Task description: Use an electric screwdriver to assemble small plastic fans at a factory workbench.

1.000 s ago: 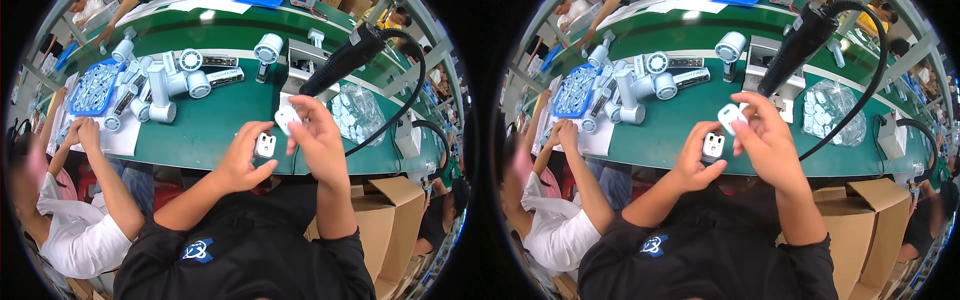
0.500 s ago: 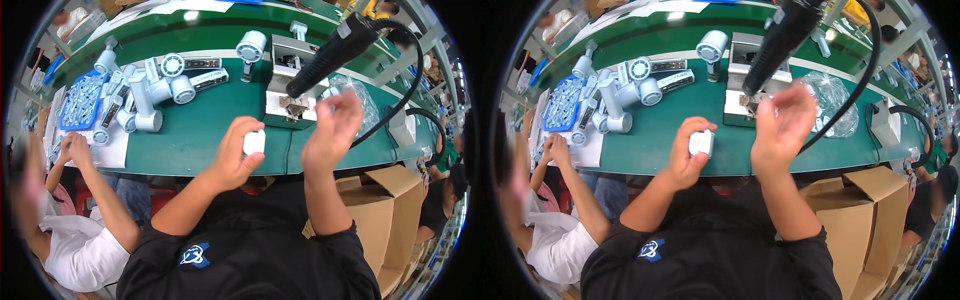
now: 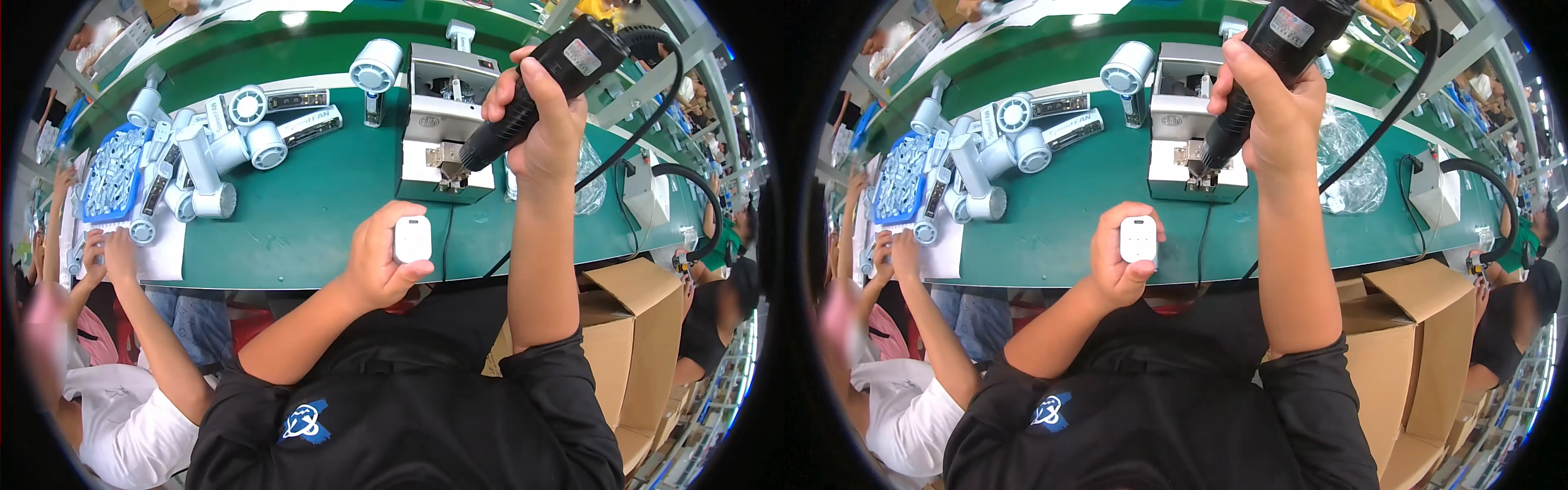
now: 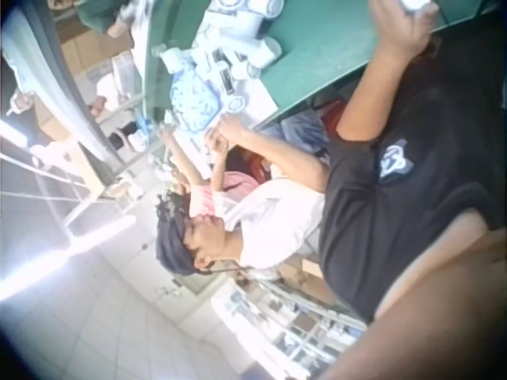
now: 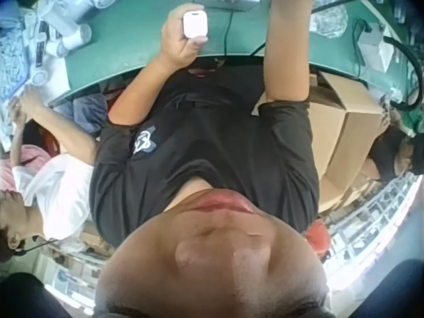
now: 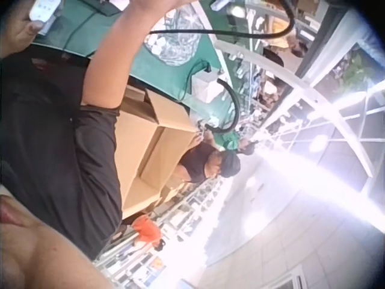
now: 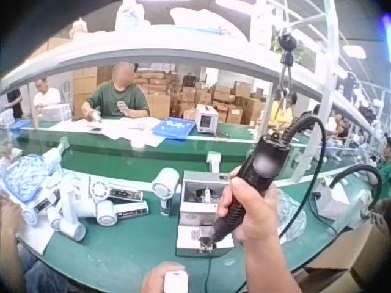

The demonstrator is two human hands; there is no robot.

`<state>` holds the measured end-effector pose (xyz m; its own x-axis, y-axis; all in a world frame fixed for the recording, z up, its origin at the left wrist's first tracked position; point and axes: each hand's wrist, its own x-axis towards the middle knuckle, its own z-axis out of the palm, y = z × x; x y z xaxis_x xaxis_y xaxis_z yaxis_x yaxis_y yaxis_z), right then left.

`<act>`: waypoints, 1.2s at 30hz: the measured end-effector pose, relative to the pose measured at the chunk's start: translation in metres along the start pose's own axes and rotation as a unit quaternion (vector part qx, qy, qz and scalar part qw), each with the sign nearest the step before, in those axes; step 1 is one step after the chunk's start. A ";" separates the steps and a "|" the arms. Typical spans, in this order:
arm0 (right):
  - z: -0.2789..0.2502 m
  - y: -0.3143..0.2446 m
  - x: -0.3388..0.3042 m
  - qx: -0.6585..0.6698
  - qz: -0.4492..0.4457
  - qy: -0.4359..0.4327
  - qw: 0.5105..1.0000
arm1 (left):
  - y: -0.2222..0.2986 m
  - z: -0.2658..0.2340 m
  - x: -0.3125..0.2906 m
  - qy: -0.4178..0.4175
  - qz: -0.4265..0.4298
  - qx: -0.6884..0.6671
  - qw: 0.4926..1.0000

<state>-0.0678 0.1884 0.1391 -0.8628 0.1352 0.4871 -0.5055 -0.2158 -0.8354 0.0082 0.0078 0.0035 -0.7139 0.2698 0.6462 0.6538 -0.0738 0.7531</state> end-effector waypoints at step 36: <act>0.039 -0.082 -0.033 0.124 -0.024 -0.332 0.935 | 0.015 0.006 0.014 -0.013 -0.004 0.101 0.995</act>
<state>0.0017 0.1643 0.2011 -0.6119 -0.4623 0.6418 -0.4592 -0.4530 -0.7641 0.0097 0.0166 0.0228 -0.7142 0.2953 0.6346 0.6870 0.1219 0.7164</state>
